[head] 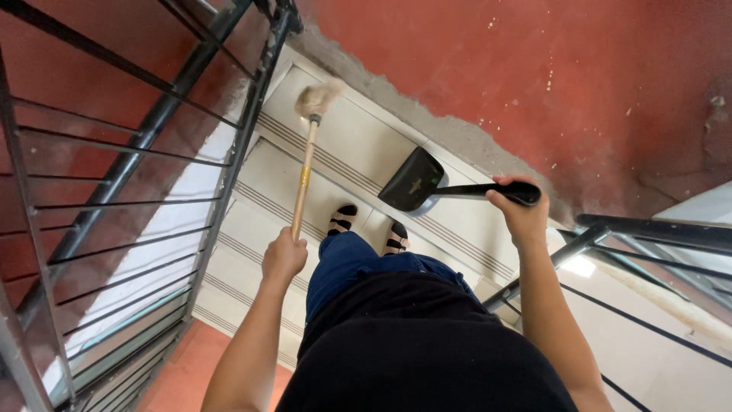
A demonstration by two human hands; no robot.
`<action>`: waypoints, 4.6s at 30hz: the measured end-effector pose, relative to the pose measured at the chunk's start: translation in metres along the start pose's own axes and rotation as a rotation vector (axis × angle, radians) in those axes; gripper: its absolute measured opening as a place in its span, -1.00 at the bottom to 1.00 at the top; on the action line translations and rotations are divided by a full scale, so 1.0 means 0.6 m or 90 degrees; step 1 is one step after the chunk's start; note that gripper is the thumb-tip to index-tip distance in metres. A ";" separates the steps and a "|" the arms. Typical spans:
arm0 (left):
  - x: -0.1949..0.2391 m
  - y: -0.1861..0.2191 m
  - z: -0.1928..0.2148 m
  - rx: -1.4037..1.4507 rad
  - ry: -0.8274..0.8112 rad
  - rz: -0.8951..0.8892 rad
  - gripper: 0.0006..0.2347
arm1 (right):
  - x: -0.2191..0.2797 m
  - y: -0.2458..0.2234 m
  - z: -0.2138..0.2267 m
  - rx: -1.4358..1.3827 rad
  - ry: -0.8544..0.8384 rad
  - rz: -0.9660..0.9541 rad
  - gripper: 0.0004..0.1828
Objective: Sweeping dust and debris from an indoor stairwell into a dustpan.
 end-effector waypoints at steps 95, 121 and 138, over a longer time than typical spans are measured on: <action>-0.092 0.044 0.241 -0.050 -0.287 -0.212 -0.51 | 0.029 0.043 -0.116 0.156 0.075 -0.022 -0.73; -0.064 0.006 0.134 -0.166 -0.084 -0.070 -0.56 | 0.015 0.075 0.074 0.058 0.039 0.018 -0.75; 0.085 0.097 -0.095 0.200 -0.313 -0.015 -0.50 | -0.028 0.090 0.164 0.123 0.000 0.025 -0.72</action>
Point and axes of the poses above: each hand's wrist, its own x-axis away from the middle knuckle, its own z-axis out of the back of the hand, y = z × x, the point moved 1 cm from there along -x, towards the middle knuckle, and after that the axes turned 13 degrees about y, right-handed, at the moved point
